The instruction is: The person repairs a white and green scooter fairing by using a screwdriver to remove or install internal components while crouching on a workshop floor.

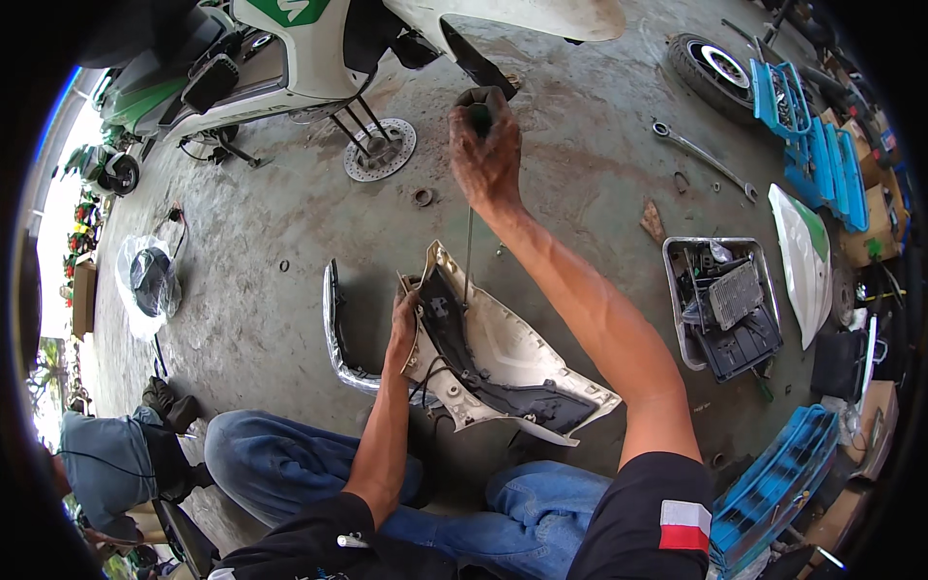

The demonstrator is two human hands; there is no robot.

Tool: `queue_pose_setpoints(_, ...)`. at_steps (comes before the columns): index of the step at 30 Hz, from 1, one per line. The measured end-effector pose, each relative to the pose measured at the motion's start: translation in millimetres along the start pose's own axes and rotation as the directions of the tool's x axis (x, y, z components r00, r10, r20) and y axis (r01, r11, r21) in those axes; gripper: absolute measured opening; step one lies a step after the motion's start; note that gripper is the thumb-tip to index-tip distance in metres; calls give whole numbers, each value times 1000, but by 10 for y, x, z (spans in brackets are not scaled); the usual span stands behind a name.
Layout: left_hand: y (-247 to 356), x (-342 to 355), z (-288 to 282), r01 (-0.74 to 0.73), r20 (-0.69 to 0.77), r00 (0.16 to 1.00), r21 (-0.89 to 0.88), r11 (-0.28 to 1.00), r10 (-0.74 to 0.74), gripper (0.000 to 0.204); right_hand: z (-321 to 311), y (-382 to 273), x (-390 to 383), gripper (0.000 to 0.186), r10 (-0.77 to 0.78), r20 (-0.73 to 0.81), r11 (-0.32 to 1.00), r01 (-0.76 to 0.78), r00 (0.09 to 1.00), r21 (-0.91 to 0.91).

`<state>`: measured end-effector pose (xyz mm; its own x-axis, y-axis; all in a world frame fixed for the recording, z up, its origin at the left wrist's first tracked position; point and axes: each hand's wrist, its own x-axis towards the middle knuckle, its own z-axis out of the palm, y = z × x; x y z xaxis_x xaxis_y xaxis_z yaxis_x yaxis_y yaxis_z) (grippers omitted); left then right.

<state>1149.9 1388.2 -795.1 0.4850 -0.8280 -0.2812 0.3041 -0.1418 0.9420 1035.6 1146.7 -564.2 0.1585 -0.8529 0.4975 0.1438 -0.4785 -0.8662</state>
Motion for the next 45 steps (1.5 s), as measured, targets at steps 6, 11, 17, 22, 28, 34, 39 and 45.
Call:
queue_pose_setpoints(6,-44,-7,4,-1,-53,999,61,998,4,43,-281,132,288,17,269,580,586,-609,769,535)
queue_pose_setpoints(11,-136,55,-74,-22,-46,999,49,999,24,43,24,116,205,18,-254,122,952,270,959,-141)
queue_pose_setpoints(17,-47,-12,69,-23,-53,998,17,1000,24,41,-362,25,385,22,1,920,373,-854,392,363)
queue_pose_setpoints(22,-198,49,-142,-79,-85,993,4,997,79,41,174,-158,156,20,-162,77,985,165,984,-40)
queue_pose_setpoints(28,-155,0,-33,-22,-90,996,-28,999,20,40,-219,-95,316,26,198,723,717,-601,662,353)
queue_pose_setpoints(34,-91,-24,-61,-12,-130,991,59,998,20,41,-39,-463,117,30,30,436,803,238,899,-546)
queue_pose_setpoints(39,-183,14,-156,-74,-55,996,26,997,76,44,-101,-464,249,35,112,803,877,-438,586,197)
queue_pose_setpoints(45,-48,-36,-23,-51,-39,998,8,999,51,41,-117,-866,228,46,152,594,515,450,790,-730)
